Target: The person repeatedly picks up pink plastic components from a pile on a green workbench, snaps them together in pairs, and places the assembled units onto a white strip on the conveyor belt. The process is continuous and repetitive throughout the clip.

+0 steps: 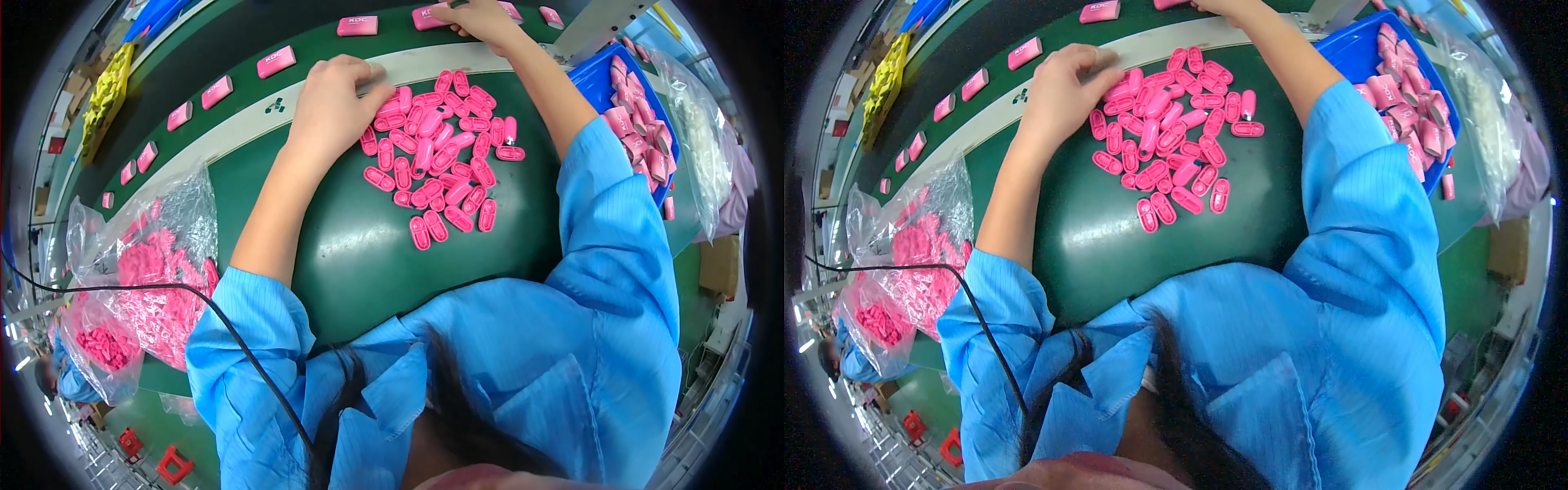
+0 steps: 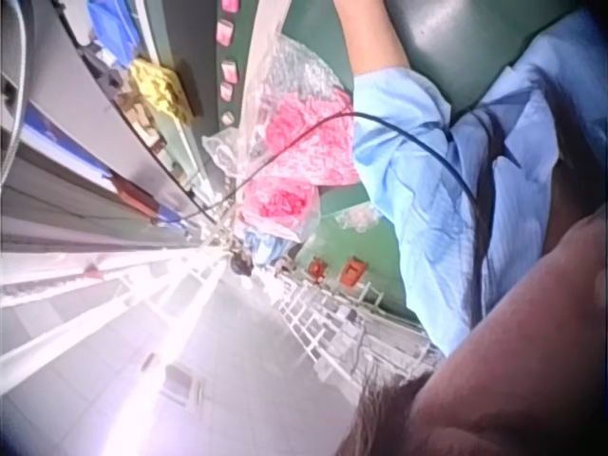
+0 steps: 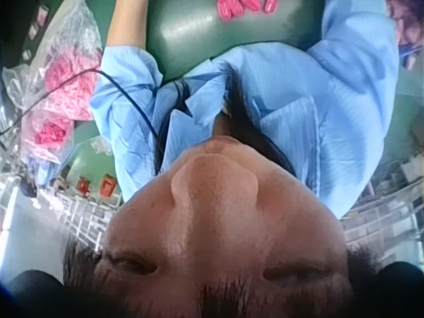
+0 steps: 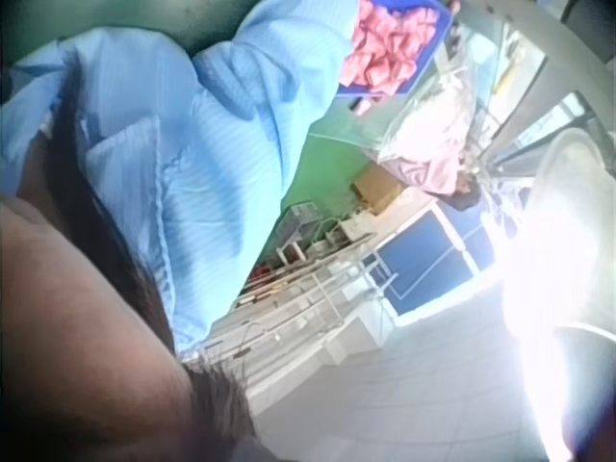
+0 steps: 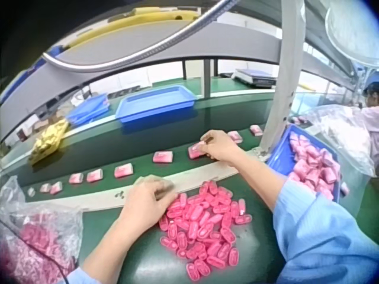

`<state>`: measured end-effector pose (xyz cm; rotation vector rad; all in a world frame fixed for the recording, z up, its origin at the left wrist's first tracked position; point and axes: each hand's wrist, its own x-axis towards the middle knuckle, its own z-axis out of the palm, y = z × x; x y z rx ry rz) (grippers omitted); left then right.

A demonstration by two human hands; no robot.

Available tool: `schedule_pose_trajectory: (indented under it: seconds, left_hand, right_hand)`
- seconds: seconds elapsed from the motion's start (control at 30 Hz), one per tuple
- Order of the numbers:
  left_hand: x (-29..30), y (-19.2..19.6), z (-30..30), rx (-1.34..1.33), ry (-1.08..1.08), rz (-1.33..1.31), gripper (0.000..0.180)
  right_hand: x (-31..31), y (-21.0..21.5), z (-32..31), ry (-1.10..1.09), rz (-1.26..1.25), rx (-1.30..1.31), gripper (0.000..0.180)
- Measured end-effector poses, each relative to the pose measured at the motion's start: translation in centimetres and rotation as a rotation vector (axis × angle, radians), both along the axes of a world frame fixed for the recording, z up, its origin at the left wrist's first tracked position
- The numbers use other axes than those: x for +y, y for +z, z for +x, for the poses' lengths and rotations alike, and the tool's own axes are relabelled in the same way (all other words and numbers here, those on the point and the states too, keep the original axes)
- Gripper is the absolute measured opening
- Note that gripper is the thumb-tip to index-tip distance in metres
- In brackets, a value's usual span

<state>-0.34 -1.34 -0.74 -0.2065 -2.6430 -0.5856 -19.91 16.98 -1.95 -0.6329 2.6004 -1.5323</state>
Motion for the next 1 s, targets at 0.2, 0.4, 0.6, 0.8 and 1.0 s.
schedule_pose_trajectory:
  seconds: [0.2, 0.4, 0.6, 0.8, 1.0]
  left_hand:
    - [0.8, 1.4, 0.6, -0.239, -0.023, -0.019, 0.025]
    - [0.9, 0.1, 0.2, 0.005, 0.025, 0.126, 0.031]
    - [0.8, 0.8, 0.1, -0.337, -0.071, 1.066, 0.030]
    - [0.7, 0.2, -0.2, -0.180, -0.105, 1.302, 0.033]
    - [1.7, 0.3, 0.2, -0.108, -0.080, 1.216, 0.032]
  right_hand:
    - [3.6, 1.2, -4.7, -0.174, 0.699, 0.624, 0.035]
    - [4.4, 4.1, -1.6, -0.204, 0.829, 0.342, 0.037]
    - [2.1, 3.6, 6.7, 0.433, -0.191, -0.167, 0.024]
    - [0.8, 0.3, 10.1, 0.443, -0.431, -0.407, 0.026]
    - [0.6, -1.0, 9.7, 0.425, -0.574, -0.548, 0.031]
